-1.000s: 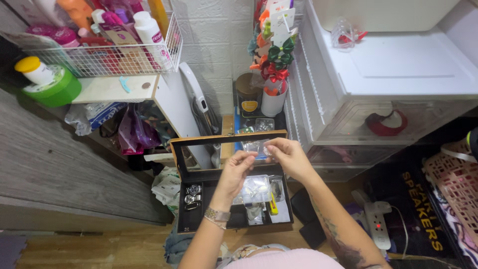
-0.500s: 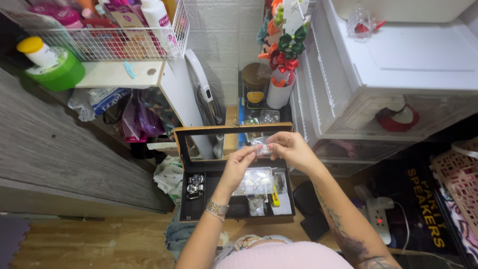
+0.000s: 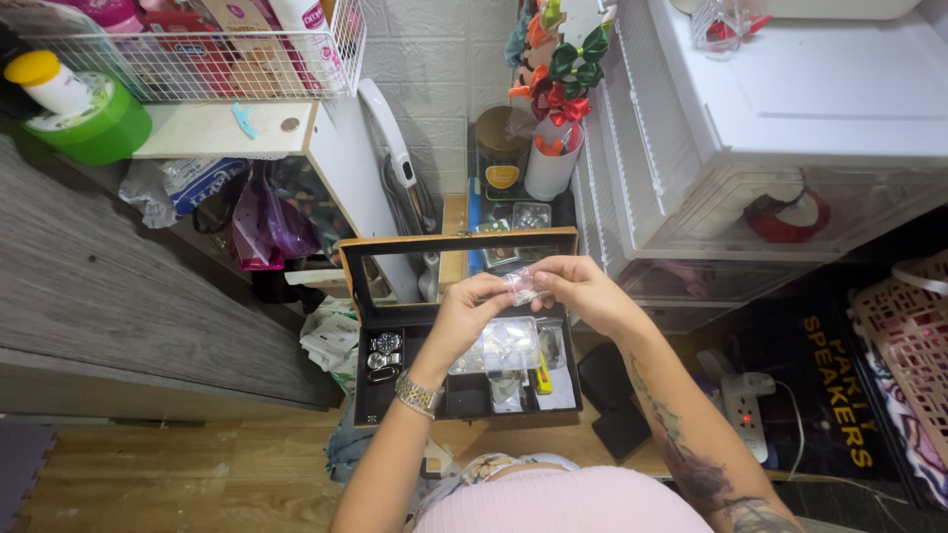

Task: The person opens a black and green zippered bag on a small desk, takes out a wooden jewelry box, and opens its lid. They move small items and a plastic organizer inside the box, handle a paper packet, and pick up and untangle a necklace, holding it up with both hands.

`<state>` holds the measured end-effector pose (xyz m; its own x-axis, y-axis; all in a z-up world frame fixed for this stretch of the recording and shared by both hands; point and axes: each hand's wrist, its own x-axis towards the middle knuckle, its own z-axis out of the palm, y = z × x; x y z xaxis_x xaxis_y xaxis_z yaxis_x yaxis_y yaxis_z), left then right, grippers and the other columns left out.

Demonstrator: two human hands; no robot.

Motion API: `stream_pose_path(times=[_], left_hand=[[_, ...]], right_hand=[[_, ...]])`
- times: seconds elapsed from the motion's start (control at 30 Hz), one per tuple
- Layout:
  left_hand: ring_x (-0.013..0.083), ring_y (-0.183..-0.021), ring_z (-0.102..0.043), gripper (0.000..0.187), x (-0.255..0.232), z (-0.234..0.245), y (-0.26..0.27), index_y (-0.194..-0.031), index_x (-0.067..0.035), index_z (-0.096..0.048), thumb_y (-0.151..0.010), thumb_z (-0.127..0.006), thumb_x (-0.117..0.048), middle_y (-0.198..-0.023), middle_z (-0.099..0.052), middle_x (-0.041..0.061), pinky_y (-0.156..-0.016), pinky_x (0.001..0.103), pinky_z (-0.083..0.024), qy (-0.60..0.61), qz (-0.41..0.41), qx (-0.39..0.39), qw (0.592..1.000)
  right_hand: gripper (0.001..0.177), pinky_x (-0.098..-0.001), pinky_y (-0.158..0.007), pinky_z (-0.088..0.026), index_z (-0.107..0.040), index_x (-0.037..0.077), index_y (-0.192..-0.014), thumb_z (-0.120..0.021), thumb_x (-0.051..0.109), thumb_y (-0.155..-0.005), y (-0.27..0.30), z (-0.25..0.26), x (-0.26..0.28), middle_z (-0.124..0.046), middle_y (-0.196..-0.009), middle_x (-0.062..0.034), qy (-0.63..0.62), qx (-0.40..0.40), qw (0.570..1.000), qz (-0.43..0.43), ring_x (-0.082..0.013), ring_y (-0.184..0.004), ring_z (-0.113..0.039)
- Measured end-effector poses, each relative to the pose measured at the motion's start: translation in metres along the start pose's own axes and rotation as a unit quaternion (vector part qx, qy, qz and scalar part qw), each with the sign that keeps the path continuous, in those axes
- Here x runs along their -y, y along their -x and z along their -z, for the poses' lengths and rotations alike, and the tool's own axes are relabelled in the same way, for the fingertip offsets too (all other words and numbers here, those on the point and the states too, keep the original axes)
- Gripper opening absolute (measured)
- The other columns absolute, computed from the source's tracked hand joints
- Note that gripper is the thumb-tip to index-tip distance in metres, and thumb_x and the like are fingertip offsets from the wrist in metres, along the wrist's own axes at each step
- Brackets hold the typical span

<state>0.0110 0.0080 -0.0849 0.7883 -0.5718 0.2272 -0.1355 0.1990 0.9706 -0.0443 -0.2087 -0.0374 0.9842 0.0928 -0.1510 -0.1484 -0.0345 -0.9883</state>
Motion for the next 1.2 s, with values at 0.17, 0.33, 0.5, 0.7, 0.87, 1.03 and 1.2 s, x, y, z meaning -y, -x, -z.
stream_pose_path(times=[0.17,0.33,0.5,0.7,0.87,1.03,1.2], left_hand=[[0.0111,-0.089,-0.069,0.011,-0.014,0.0,-0.004,-0.1,0.001,-0.074,-0.092,-0.071,-0.006,-0.095,-0.072,0.004,-0.081,0.025,-0.055,-0.14,-0.012,-0.004,0.99],[0.0139,-0.096,-0.066,0.01,-0.012,0.0,-0.018,-0.103,0.001,-0.069,-0.098,-0.066,-0.008,-0.103,-0.07,0.006,-0.087,0.027,-0.053,-0.069,-0.021,-0.043,0.996],[0.0223,-0.109,-0.07,0.013,-0.013,0.008,-0.031,-0.109,-0.001,-0.058,-0.105,-0.054,-0.013,-0.113,-0.07,0.012,-0.1,0.038,-0.059,0.238,0.062,0.008,0.969],[0.0321,-0.106,-0.072,0.009,-0.015,0.014,-0.04,-0.109,-0.003,-0.053,-0.107,-0.052,-0.011,-0.11,-0.069,0.021,-0.096,0.048,-0.061,0.334,0.105,0.022,0.936],[0.0332,-0.103,-0.072,0.01,-0.006,0.022,-0.038,-0.107,-0.001,-0.055,-0.104,-0.054,-0.011,-0.107,-0.07,0.022,-0.092,0.046,-0.063,0.304,0.172,0.014,0.937],[0.0301,-0.104,-0.073,0.012,-0.001,0.02,-0.032,-0.105,-0.001,-0.059,-0.102,-0.06,-0.012,-0.103,-0.07,0.016,-0.093,0.044,-0.063,0.274,0.207,0.019,0.939],[0.0277,-0.103,-0.073,0.013,-0.003,0.021,-0.022,-0.105,-0.001,-0.061,-0.1,-0.064,-0.013,-0.099,-0.068,0.012,-0.093,0.041,-0.063,0.262,0.205,0.02,0.943]], right_hand=[[0.03,-0.0264,-0.076,-0.055,-0.068,-0.006,-0.118,-0.059,0.017,-0.102,-0.003,0.002,-0.009,-0.074,-0.1,-0.008,-0.048,0.003,0.999,0.0,-0.0122,-0.083,-0.068],[0.026,-0.0277,-0.073,-0.052,-0.068,-0.003,-0.118,-0.059,0.016,-0.102,-0.01,0.008,-0.023,-0.072,-0.1,-0.0079,-0.143,-0.008,0.99,0.022,-0.014,-0.082,-0.067],[0.022,-0.0272,-0.073,-0.052,-0.066,0.001,-0.117,-0.058,0.016,-0.103,-0.007,0.018,-0.029,-0.071,-0.098,-0.0081,-0.205,-0.03,0.978,0.038,-0.0144,-0.082,-0.067],[0.021,-0.0264,-0.07,-0.051,-0.067,0.0,-0.115,-0.06,0.014,-0.1,-0.001,0.032,-0.062,-0.073,-0.094,-0.0066,-0.11,-0.103,0.988,0.041,-0.012,-0.079,-0.066],[0.014,-0.0279,-0.063,-0.052,-0.07,0.003,-0.104,-0.063,0.011,-0.094,-0.023,0.021,-0.171,-0.073,-0.084,-0.0059,0.071,-0.156,0.984,-0.051,-0.0124,-0.07,-0.065],[0.011,-0.0342,-0.062,-0.055,-0.07,-0.001,-0.093,-0.065,0.008,-0.089,-0.051,-0.012,-0.295,-0.071,-0.077,-0.0093,0.1,-0.162,0.976,-0.106,-0.0171,-0.066,-0.067],[0.026,-0.0349,-0.072,-0.054,-0.07,-0.001,-0.105,-0.075,0.016,-0.086,-0.056,-0.026,-0.317,-0.072,-0.089,-0.0142,0.157,-0.16,0.97,-0.093,-0.0206,-0.08,-0.07]])
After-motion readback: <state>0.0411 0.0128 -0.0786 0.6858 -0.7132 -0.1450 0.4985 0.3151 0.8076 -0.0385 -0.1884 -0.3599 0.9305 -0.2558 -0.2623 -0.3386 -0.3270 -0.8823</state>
